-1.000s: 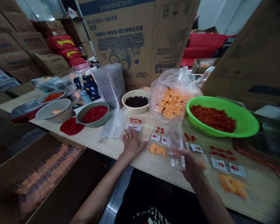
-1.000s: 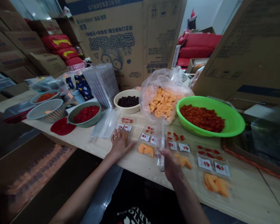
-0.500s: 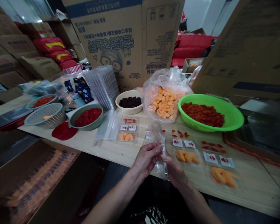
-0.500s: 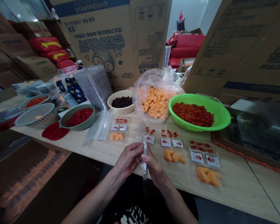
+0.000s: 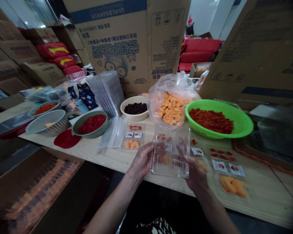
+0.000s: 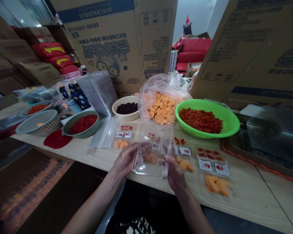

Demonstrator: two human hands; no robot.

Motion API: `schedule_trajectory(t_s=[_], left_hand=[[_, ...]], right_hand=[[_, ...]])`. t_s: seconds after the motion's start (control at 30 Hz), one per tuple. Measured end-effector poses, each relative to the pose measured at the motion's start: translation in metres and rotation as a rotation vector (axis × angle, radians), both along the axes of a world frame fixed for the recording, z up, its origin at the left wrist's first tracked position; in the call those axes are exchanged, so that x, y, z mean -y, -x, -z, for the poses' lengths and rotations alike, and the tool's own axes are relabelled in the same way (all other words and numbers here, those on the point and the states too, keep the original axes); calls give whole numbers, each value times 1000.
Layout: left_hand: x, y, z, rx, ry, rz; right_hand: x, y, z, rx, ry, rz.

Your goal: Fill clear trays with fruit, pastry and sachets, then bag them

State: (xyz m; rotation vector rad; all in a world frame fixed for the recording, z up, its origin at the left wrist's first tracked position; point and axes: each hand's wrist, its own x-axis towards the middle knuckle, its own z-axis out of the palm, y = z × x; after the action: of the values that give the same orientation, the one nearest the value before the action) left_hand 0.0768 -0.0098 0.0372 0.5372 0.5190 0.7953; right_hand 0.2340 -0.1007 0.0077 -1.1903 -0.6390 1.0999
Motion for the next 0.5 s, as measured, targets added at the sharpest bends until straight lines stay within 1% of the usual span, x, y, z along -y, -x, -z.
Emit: schedule_trajectory(t_s=[0.07,0.13,0.2,0.27,0.33,0.37,0.43,0.47,0.5], left_hand=[[-4,-3,8,21,32,6],[-4,-9,16,15,58,-52],[-2,-18,19,10,78,-110],[1,-24,19,45,83,-90],[2,-27,17,78,44,-44],[1,-27,15,71,10,-35],[-2,-26,13,14,-60,-47],[-4,-25,13,-25,-82,-50],[-7,-25,12,-60,-92,-56]], right_hand=[[-4,-1,5,283,-28,-7],[-12,4,7,600,-6,-64],[-21,14,5,858,107,-112],[-32,23,-2,1037,250,-106],[-44,25,-9,1114,320,-88],[-49,22,-12,1117,299,-87],[-59,4,-19,1089,172,-77],[-64,-12,-23,1086,101,-52],[-68,-31,-27,1096,57,2]])
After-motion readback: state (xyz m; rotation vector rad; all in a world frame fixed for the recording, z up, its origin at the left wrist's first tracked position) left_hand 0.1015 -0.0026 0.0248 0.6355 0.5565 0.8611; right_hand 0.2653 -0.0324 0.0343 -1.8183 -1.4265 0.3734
